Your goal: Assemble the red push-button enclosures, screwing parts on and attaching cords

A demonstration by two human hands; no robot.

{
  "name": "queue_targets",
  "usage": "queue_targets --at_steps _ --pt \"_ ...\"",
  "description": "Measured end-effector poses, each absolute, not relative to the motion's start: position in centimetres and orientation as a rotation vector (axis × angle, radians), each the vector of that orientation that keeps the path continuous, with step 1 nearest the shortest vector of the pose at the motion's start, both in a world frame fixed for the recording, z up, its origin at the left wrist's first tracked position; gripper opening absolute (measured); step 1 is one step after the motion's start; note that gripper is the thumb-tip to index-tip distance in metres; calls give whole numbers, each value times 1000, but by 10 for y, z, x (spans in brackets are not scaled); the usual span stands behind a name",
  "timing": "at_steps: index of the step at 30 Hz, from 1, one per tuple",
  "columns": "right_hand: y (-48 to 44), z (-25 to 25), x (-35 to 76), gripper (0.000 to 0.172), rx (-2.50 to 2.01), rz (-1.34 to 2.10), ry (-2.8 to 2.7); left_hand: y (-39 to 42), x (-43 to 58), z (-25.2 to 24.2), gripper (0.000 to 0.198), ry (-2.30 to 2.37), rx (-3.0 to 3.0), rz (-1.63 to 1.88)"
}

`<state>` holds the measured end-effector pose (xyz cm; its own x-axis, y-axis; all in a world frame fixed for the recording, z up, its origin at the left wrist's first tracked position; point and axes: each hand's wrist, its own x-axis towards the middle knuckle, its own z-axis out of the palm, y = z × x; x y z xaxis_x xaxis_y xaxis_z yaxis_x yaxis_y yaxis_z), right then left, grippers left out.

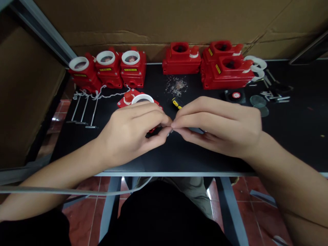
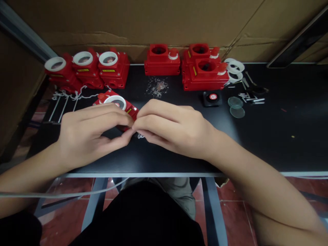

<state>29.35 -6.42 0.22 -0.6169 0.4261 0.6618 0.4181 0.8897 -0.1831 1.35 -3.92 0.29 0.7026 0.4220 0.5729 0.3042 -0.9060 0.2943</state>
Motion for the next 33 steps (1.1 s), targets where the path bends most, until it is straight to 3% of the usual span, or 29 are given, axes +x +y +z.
queue_targets --at_steps 25,33 --pt "-58 0 292 39 -484 285 -2095 -48 19 6 13 550 2686 1164" --pt "-61 -4 283 23 -516 367 -2015 -47 21 2 17 527 2728 1201"
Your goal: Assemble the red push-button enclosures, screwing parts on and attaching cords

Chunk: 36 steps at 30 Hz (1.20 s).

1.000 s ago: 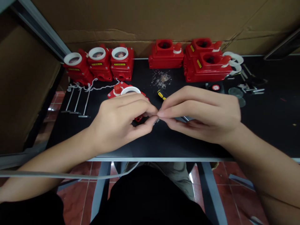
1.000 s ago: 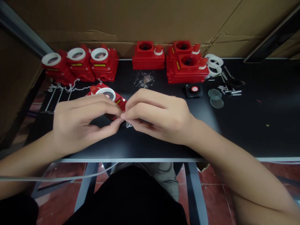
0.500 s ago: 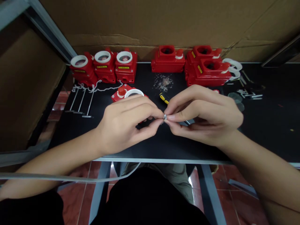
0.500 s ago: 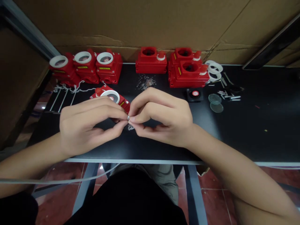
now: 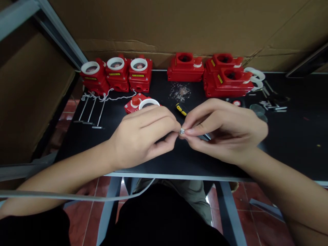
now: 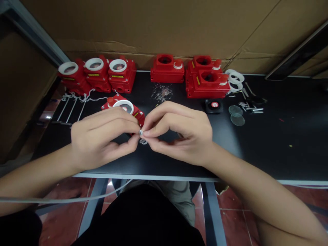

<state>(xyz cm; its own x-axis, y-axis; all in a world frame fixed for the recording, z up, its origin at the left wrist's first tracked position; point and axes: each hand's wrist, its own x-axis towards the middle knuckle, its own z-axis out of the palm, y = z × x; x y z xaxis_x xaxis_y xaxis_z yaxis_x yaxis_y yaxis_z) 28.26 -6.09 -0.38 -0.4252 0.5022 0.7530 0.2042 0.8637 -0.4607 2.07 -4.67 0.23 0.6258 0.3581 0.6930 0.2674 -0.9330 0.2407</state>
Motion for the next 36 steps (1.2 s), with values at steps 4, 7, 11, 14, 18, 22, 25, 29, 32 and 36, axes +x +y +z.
queue_targets --at_steps 4,7,11,14,18,22,25,29,32,36 --pt "-63 -7 277 26 -546 372 -1961 -47 21 -1 18 512 2732 1227" --pt "-65 -10 273 29 -561 363 -1935 -47 21 -3 17 513 2750 1236" --pt "-66 -15 268 31 -570 332 -1899 -47 23 -4 17 541 2759 1223" --pt "-67 -17 266 32 -588 349 -1858 -47 24 -3 19 567 2736 1191" --pt "-70 -19 264 35 -607 432 -1813 -46 25 -3 20 549 2710 1202" --pt "-71 -20 260 30 -599 484 -1766 -47 25 -3 21 502 2707 1223" --pt "-69 -22 258 30 -598 541 -1711 -47 24 -1 21 491 2687 1188" --pt "-64 -23 259 31 -551 565 -1677 -48 23 2 18 533 2515 1101" --pt "-62 -23 260 31 -551 573 -1677 -46 23 3 14 591 2364 1115" --pt "-63 -24 259 30 -537 587 -1681 -43 24 2 7 633 2211 1139"
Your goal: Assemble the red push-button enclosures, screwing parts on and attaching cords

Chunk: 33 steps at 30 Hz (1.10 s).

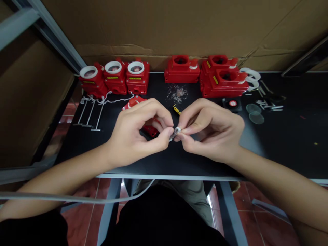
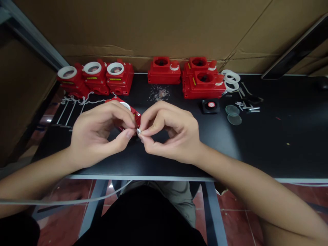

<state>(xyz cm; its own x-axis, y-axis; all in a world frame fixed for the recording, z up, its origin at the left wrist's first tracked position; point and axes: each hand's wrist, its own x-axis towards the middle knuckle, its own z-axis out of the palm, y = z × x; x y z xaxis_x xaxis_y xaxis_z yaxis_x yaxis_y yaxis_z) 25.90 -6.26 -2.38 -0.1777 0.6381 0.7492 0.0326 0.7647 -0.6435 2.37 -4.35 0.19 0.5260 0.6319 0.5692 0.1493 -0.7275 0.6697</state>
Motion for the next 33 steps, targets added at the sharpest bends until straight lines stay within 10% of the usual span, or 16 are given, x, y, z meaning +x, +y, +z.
queue_targets --at_steps 33 --pt "-65 -17 265 36 -539 1202 -1594 -38 21 6 14 604 2258 1057"
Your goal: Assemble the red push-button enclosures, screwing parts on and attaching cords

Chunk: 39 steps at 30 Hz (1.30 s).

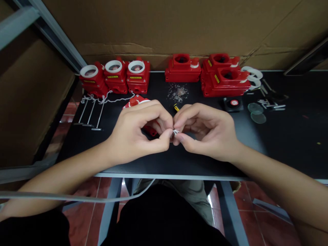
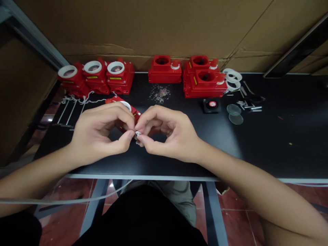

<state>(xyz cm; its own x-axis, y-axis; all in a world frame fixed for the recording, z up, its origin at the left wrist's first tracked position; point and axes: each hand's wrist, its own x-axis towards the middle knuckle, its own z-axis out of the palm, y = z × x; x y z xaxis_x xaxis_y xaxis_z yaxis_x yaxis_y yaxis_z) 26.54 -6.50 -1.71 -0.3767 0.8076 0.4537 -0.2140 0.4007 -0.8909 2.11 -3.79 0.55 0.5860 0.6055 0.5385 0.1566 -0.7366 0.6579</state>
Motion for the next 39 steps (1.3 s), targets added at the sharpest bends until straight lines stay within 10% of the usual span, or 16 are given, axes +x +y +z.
queue_targets --at_steps 39 --pt "-72 -12 265 22 -666 1089 -1688 -43 17 2 18 582 2891 1336"
